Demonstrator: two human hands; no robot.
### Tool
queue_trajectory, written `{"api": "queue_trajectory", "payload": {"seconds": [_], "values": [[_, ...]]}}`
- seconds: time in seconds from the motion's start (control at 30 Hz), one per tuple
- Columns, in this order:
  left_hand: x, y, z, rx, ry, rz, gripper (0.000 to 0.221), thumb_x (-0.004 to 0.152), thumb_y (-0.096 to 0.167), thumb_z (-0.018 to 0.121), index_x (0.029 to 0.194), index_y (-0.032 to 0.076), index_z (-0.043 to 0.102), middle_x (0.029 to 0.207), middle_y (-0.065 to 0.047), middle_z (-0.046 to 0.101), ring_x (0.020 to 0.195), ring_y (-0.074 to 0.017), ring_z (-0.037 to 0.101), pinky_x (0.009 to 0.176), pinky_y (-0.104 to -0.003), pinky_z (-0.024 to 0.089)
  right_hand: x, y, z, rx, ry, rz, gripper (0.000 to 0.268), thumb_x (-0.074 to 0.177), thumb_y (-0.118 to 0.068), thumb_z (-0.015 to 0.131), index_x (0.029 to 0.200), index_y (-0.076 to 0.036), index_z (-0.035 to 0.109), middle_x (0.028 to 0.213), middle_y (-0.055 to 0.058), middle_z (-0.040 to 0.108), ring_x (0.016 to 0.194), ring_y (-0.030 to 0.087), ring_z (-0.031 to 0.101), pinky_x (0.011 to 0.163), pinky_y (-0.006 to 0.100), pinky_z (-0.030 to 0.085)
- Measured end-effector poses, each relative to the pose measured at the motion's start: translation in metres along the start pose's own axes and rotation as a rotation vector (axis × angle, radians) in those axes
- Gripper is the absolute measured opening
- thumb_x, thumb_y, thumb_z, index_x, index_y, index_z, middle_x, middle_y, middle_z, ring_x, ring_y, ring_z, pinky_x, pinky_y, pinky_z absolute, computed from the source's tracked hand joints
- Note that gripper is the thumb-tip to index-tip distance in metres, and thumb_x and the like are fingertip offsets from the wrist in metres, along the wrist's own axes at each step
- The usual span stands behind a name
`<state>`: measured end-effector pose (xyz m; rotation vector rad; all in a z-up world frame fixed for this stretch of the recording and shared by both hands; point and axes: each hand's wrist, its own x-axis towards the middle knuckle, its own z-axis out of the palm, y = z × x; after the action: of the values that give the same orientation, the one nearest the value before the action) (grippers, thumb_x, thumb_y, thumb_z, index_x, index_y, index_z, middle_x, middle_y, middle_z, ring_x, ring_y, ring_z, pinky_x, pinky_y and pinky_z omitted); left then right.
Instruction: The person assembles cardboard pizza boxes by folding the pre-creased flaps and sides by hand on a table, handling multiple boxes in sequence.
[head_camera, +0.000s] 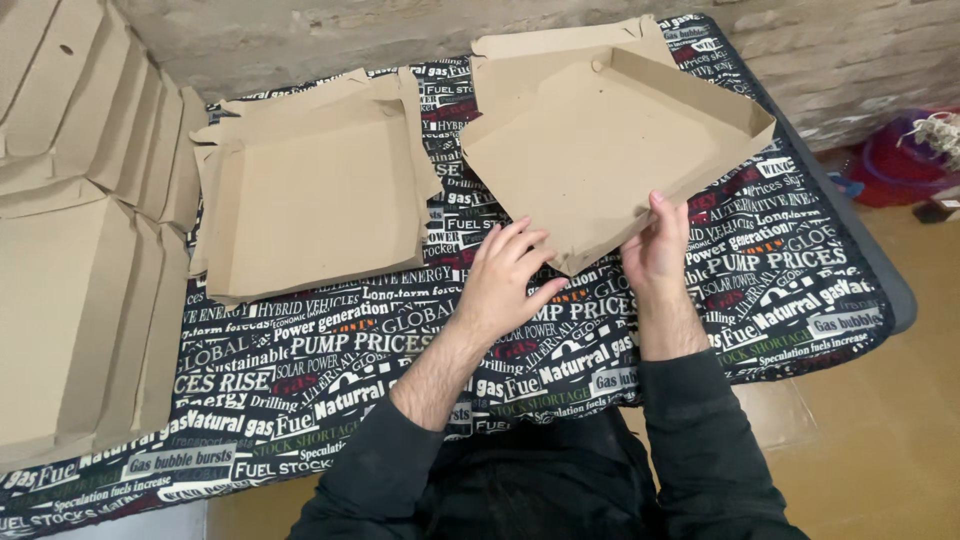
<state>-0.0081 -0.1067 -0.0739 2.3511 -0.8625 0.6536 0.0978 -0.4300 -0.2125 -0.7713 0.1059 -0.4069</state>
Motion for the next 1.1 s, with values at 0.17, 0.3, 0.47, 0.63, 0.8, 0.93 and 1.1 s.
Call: {"api": "queue_trajectory", "payload": {"seconds": [0.17, 0.3, 0.47, 0.63, 0.8, 0.93, 1.1], "values": [[-0.001, 0.004, 0.012, -0.02, 0.102, 0.032, 0.021, 0.103, 0.039, 0.084, 0.111, 0.021, 0.082, 0.131, 0.001, 0.078, 0.146, -0.0265, 0.066, 0.131, -0.06, 0.043, -0.03, -0.023, 0.056, 0.0, 0.026, 0.016, 0.025, 0.113, -0.038, 0.076, 0.13, -0.024, 0.063, 0.129, 0.006, 0.077, 0.114, 0.031, 0.085, 0.1, 0.056, 0.077], [0.0, 0.005, 0.011, -0.116, 0.152, -0.007, 0.01, 0.1, 0.031, 0.083, 0.106, 0.022, 0.081, 0.124, 0.006, 0.081, 0.14, -0.0219, 0.07, 0.132, -0.057, 0.042, -0.02, -0.012, 0.041, -0.026, 0.065, 0.085, 0.027, 0.113, -0.041, 0.076, 0.124, -0.025, 0.057, 0.129, 0.008, 0.077, 0.112, 0.035, 0.086, 0.09, 0.064, 0.076], [0.0, 0.007, 0.006, -0.182, 0.193, -0.018, 0.01, 0.093, 0.025, 0.087, 0.097, 0.022, 0.079, 0.115, 0.008, 0.083, 0.134, -0.0191, 0.074, 0.132, -0.055, 0.041, -0.02, -0.016, 0.051, -0.008, 0.116, 0.106, 0.031, 0.111, -0.038, 0.079, 0.125, -0.025, 0.054, 0.124, 0.01, 0.078, 0.107, 0.037, 0.088, 0.085, 0.069, 0.075], [0.002, 0.012, 0.0, -0.198, 0.245, 0.033, 0.012, 0.085, 0.017, 0.088, 0.089, 0.019, 0.077, 0.11, 0.004, 0.083, 0.127, -0.0236, 0.076, 0.128, -0.058, 0.045, -0.039, -0.036, 0.084, 0.022, 0.135, 0.13, 0.031, 0.111, -0.033, 0.079, 0.12, -0.019, 0.053, 0.12, 0.014, 0.08, 0.103, 0.041, 0.088, 0.081, 0.074, 0.073], [0.003, 0.009, 0.006, -0.198, 0.299, 0.0, 0.013, 0.101, 0.03, 0.086, 0.094, 0.02, 0.08, 0.11, 0.004, 0.083, 0.124, -0.0233, 0.077, 0.127, -0.054, 0.047, -0.024, -0.021, 0.057, 0.005, 0.118, 0.14, 0.028, 0.111, -0.035, 0.078, 0.119, -0.022, 0.054, 0.121, 0.011, 0.079, 0.105, 0.039, 0.088, 0.082, 0.072, 0.074], [0.004, 0.007, 0.009, -0.173, 0.333, 0.012, 0.01, 0.1, 0.027, 0.087, 0.098, 0.02, 0.081, 0.114, 0.003, 0.081, 0.125, -0.0255, 0.076, 0.124, -0.053, 0.051, -0.018, -0.013, 0.042, -0.021, 0.104, 0.147, 0.027, 0.11, -0.036, 0.078, 0.122, -0.024, 0.056, 0.125, 0.01, 0.078, 0.107, 0.038, 0.087, 0.081, 0.069, 0.075], [0.012, 0.008, 0.015, -0.174, 0.311, 0.047, 0.008, 0.101, 0.025, 0.087, 0.099, 0.02, 0.082, 0.121, 0.002, 0.079, 0.13, -0.0274, 0.073, 0.122, -0.055, 0.052, -0.02, -0.016, 0.053, -0.013, 0.082, 0.132, 0.027, 0.11, -0.034, 0.079, 0.123, -0.024, 0.057, 0.124, 0.01, 0.078, 0.105, 0.038, 0.087, 0.079, 0.068, 0.076]]}}
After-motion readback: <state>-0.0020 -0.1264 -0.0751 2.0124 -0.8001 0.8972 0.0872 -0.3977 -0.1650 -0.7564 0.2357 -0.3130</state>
